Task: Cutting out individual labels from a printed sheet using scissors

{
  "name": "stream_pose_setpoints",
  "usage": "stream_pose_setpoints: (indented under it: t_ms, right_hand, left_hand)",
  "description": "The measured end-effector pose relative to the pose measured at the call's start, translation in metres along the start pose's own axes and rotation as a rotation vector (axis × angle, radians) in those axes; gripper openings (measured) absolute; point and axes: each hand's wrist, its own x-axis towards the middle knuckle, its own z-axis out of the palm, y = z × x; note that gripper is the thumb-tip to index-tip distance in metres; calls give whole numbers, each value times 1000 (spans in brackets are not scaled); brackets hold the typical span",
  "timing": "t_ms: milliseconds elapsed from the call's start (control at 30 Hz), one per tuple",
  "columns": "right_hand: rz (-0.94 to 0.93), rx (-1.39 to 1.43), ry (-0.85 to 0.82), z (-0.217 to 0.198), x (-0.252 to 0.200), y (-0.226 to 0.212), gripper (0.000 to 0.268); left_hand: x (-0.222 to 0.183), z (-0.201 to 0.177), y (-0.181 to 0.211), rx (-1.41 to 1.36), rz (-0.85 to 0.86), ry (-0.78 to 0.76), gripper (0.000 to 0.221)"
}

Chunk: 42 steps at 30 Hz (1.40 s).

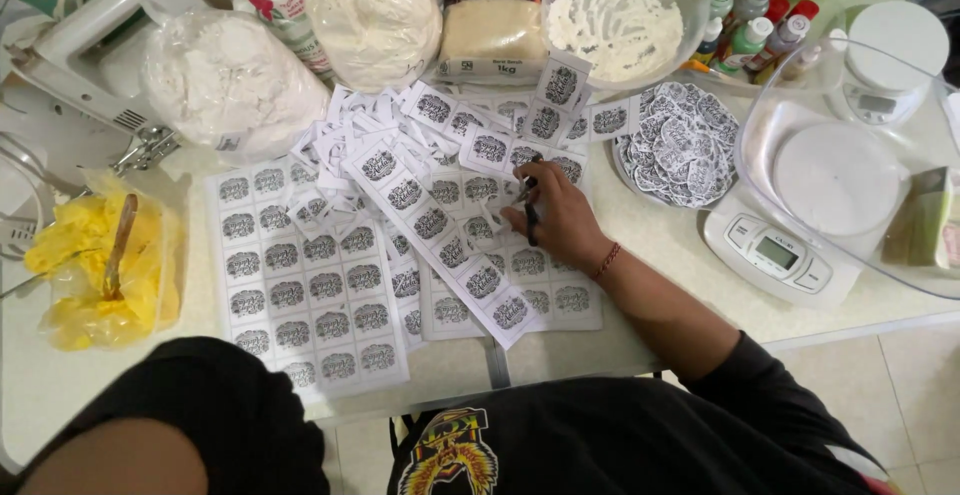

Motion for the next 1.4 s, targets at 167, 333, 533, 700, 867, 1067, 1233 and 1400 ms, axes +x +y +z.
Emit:
stream_pose_setpoints:
  t_ms: [167,333,533,700,867,1067,1233,1400]
  right_hand:
    - [9,16,-11,-3,2,-5,55]
    - [29,49,-29,-6,1,-10,54]
    - [44,33,-12,-5,2,-5,55]
    - [42,48,-18,-4,0,-5,55]
    - [11,50,5,-2,-1,-4,54]
    - [-183,-88,85,9,-6,18,51]
    - [-438,-288,107,0,-13,-17,36]
    - [-409,-433,-285,-11,-34,-70,61]
  left_hand:
    - [-3,-4,-4,-39,-10,53,49]
    - [-13,-3,-28,-80,-29,95,49]
    - [-96,-1,-197,-118,-2,142,48]
    - [-103,-8,-210,-173,-9,173,48]
    - [-110,-21,-209,-205,-24,211,48]
    - [-10,-27,-26,-241,-45,257,47]
    - [-4,-28,7,-298,-67,272,47]
    - [-5,-36,18,-315,-74,327,47]
